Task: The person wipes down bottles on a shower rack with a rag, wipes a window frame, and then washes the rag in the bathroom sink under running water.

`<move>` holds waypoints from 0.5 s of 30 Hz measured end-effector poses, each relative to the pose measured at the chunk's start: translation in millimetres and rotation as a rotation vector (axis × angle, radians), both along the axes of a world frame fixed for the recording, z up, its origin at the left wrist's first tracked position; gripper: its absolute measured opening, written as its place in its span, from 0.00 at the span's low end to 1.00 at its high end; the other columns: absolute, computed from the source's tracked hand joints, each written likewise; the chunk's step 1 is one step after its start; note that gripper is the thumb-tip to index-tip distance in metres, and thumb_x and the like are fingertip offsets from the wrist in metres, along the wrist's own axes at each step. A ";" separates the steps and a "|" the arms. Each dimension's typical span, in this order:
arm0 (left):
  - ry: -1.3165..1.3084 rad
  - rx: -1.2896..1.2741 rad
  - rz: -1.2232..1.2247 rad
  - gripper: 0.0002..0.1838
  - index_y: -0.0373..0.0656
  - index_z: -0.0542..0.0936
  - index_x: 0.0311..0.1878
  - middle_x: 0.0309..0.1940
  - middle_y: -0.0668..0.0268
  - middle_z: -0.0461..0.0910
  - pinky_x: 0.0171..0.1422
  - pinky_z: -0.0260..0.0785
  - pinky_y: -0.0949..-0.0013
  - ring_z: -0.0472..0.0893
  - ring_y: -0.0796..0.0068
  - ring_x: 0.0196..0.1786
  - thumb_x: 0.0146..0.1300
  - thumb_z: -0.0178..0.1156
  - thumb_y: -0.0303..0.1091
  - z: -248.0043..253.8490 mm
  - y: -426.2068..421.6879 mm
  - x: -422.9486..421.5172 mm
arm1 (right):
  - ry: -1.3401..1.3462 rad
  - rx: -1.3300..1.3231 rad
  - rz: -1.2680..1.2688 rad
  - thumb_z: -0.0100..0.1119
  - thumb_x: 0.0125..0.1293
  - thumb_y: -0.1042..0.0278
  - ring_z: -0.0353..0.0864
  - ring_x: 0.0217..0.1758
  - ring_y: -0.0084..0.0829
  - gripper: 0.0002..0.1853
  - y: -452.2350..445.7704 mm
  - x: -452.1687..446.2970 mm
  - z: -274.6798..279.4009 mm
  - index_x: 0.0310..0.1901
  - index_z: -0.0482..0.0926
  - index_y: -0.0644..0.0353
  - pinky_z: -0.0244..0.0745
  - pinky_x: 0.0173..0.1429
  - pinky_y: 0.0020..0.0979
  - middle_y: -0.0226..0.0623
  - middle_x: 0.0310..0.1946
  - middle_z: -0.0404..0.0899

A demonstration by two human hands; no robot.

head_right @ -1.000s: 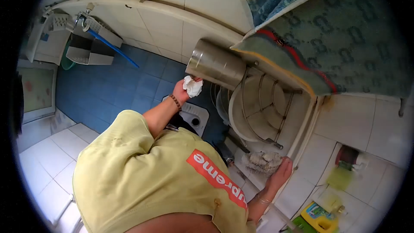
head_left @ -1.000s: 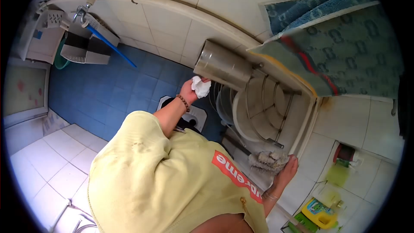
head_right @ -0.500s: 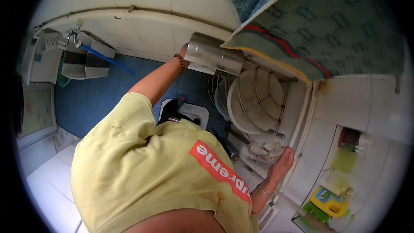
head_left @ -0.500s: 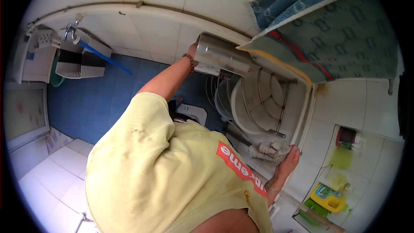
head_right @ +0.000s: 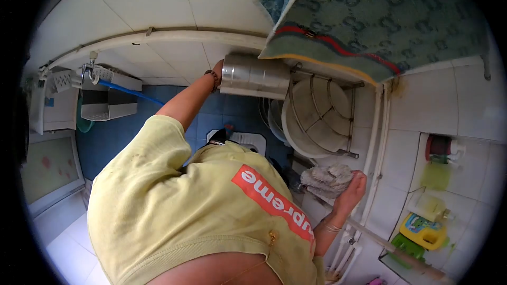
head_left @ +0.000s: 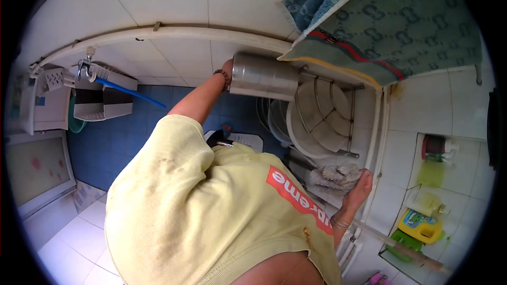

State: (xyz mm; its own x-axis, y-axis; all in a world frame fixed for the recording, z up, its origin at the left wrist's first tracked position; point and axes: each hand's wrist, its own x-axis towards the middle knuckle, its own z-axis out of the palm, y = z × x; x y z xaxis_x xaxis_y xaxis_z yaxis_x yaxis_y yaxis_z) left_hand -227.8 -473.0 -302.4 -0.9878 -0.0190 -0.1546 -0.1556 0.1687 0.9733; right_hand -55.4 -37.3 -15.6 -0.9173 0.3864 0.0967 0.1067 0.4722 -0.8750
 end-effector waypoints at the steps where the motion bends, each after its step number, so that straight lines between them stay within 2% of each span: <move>1: 0.032 0.045 0.056 0.14 0.35 0.74 0.36 0.30 0.56 0.76 0.40 0.65 0.69 0.75 0.65 0.33 0.51 0.51 0.36 11.2 0.8 8.1 | 0.004 0.027 -0.006 0.40 0.63 0.65 0.61 0.32 0.21 0.12 0.2 0.4 0.5 0.29 0.67 0.64 0.58 0.41 0.21 0.29 0.26 0.65; 2: 0.063 0.090 0.111 0.13 0.35 0.74 0.37 0.30 0.56 0.76 0.41 0.64 0.69 0.75 0.65 0.34 0.52 0.49 0.34 23.5 2.1 17.9 | 0.006 0.023 -0.013 0.40 0.63 0.65 0.61 0.32 0.21 0.12 0.3 0.9 1.4 0.29 0.67 0.64 0.58 0.41 0.21 0.29 0.26 0.65; 3: 0.058 0.158 0.183 0.12 0.36 0.74 0.38 0.29 0.58 0.76 0.37 0.66 0.71 0.75 0.69 0.32 0.53 0.49 0.32 37.1 4.0 30.0 | 0.006 0.005 -0.019 0.39 0.63 0.65 0.61 0.32 0.21 0.12 0.8 1.0 2.2 0.29 0.67 0.64 0.59 0.41 0.21 0.29 0.26 0.65; 5: -0.223 0.448 0.455 0.10 0.36 0.74 0.37 0.27 0.60 0.76 0.31 0.68 0.75 0.75 0.74 0.29 0.54 0.50 0.31 78.1 9.6 55.5 | 0.011 -0.020 -0.039 0.39 0.63 0.65 0.62 0.33 0.21 0.12 2.7 2.0 1.0 0.29 0.67 0.64 0.59 0.42 0.21 0.29 0.26 0.66; 7: -0.235 0.591 0.530 0.11 0.37 0.70 0.41 0.29 0.61 0.74 0.30 0.67 0.77 0.74 0.74 0.28 0.55 0.51 0.32 55.5 -4.2 84.0 | 0.032 -0.085 -0.018 0.39 0.63 0.65 0.62 0.33 0.21 0.12 5.3 3.9 -1.6 0.29 0.68 0.63 0.59 0.42 0.21 0.29 0.27 0.65; 8: -0.247 0.487 0.496 0.08 0.40 0.71 0.32 0.22 0.65 0.72 0.23 0.64 0.77 0.72 0.77 0.23 0.56 0.50 0.35 40.9 -9.7 99.6 | 0.059 -0.087 -0.056 0.39 0.63 0.65 0.62 0.33 0.21 0.12 5.6 3.4 -0.7 0.29 0.68 0.63 0.59 0.42 0.21 0.29 0.27 0.65; 9: -0.241 0.455 0.437 0.09 0.44 0.70 0.23 0.15 0.68 0.69 0.17 0.59 0.76 0.68 0.79 0.16 0.55 0.49 0.37 34.4 -9.3 117.2 | -0.015 0.034 -0.035 0.39 0.63 0.65 0.62 0.33 0.21 0.12 6.4 3.0 1.9 0.30 0.68 0.63 0.59 0.42 0.21 0.29 0.27 0.66; 10: -0.332 0.302 0.455 0.11 0.47 0.67 0.17 0.11 0.69 0.66 0.13 0.53 0.75 0.64 0.80 0.12 0.53 0.47 0.37 19.0 -7.0 133.5 | -0.087 0.155 -0.031 0.38 0.63 0.65 0.62 0.33 0.20 0.12 9.7 3.0 5.5 0.30 0.69 0.63 0.59 0.42 0.21 0.30 0.27 0.66; 12: -0.619 -0.451 -0.170 0.08 0.47 0.68 0.18 0.12 0.68 0.67 0.15 0.59 0.75 0.67 0.79 0.14 0.51 0.47 0.33 36.1 3.3 149.0 | -0.079 0.222 -0.052 0.41 0.62 0.66 0.63 0.32 0.19 0.10 19.6 3.4 0.0 0.30 0.70 0.63 0.60 0.40 0.21 0.30 0.27 0.67; 13: -0.606 0.264 0.096 0.12 0.46 0.69 0.14 0.09 0.66 0.66 0.11 0.55 0.72 0.66 0.75 0.11 0.52 0.45 0.32 -8.1 6.1 166.3 | -0.017 0.089 -0.039 0.42 0.62 0.67 0.64 0.32 0.18 0.09 21.8 3.7 -1.3 0.30 0.70 0.63 0.61 0.39 0.20 0.29 0.26 0.68; 14: -0.762 0.523 0.148 0.05 0.44 0.71 0.26 0.17 0.65 0.72 0.15 0.61 0.72 0.71 0.74 0.17 0.53 0.47 0.32 -5.6 17.2 171.8 | 0.045 -0.042 -0.013 0.43 0.61 0.68 0.64 0.31 0.17 0.08 21.3 3.5 -0.1 0.30 0.70 0.63 0.61 0.38 0.19 0.28 0.26 0.68; 15: -0.876 0.317 0.066 0.08 0.44 0.69 0.37 0.27 0.64 0.75 0.22 0.66 0.71 0.75 0.72 0.24 0.54 0.49 0.31 35.3 36.5 167.7 | 0.078 -0.041 -0.081 0.43 0.61 0.68 0.64 0.31 0.17 0.08 20.0 3.1 2.6 0.30 0.70 0.63 0.61 0.38 0.19 0.28 0.26 0.68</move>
